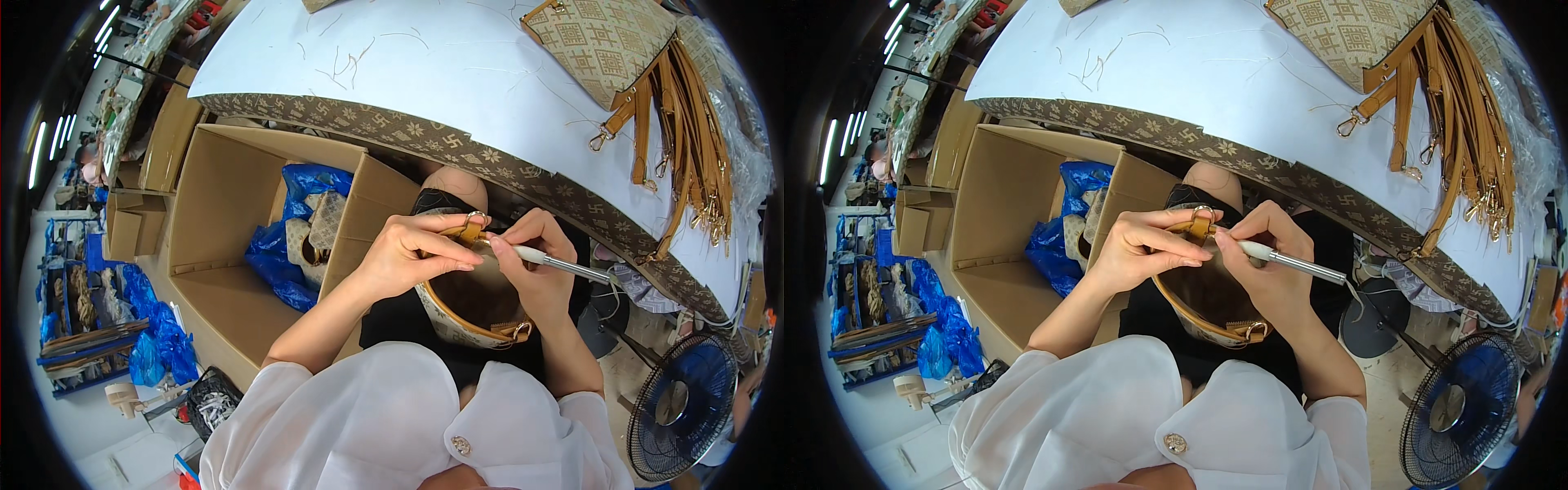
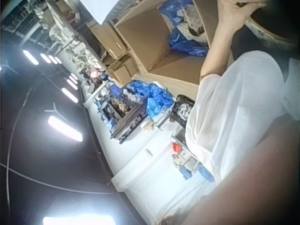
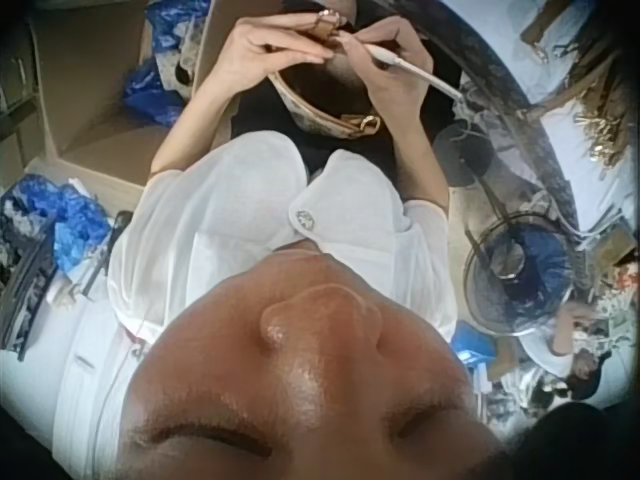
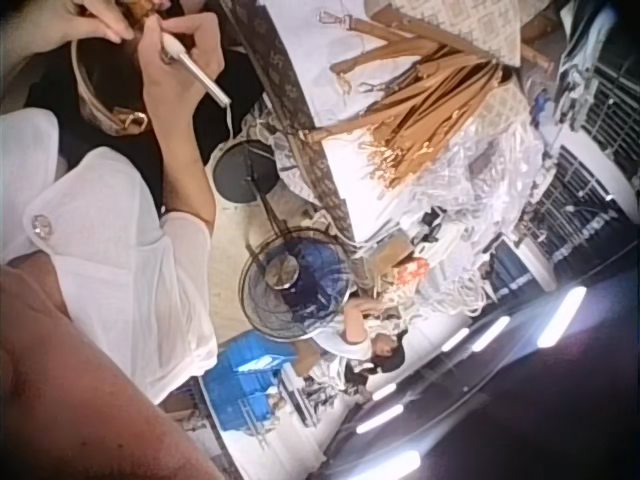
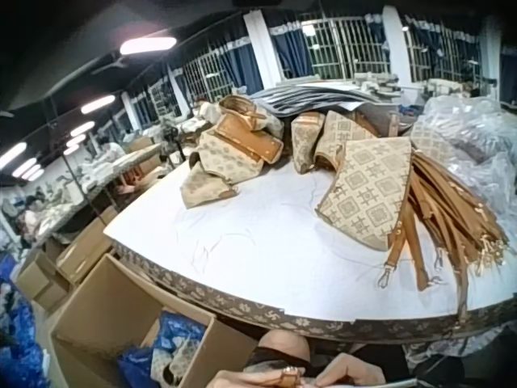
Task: Applying finishing glue or sealant to the edges of handbags using a precision tool.
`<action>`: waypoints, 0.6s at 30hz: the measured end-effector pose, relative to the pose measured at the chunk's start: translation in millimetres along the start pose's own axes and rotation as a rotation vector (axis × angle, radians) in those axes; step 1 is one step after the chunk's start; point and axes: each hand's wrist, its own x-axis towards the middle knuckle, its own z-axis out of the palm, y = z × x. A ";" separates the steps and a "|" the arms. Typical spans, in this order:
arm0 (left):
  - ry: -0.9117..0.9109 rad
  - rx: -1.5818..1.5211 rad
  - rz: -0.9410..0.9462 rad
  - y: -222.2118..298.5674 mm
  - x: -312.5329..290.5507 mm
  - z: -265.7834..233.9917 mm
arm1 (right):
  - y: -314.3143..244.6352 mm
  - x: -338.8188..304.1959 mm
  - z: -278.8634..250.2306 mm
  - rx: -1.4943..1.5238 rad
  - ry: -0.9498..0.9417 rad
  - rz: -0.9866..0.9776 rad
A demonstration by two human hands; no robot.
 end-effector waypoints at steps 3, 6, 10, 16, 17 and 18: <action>0.044 0.038 0.026 -3.1 0.0 -0.2 | 1.3 -1.3 -4.6 -0.003 -0.025 0.008; 0.142 0.114 0.057 -0.3 8.8 -10.1 | -0.4 -2.7 -12.4 0.331 0.047 -0.186; 0.328 0.274 0.157 -2.5 43.1 -47.0 | -11.3 3.5 -19.1 -0.064 -0.194 -0.445; 0.497 0.614 0.417 16.8 27.1 -43.8 | 9.8 2.2 -12.3 -0.252 -0.261 -0.617; 0.360 0.699 0.463 26.5 15.5 -33.8 | 17.0 -2.2 -14.0 -0.253 -0.217 -0.586; 0.227 0.786 0.507 32.6 4.3 -25.9 | 21.1 -5.7 -13.7 -0.248 -0.180 -0.557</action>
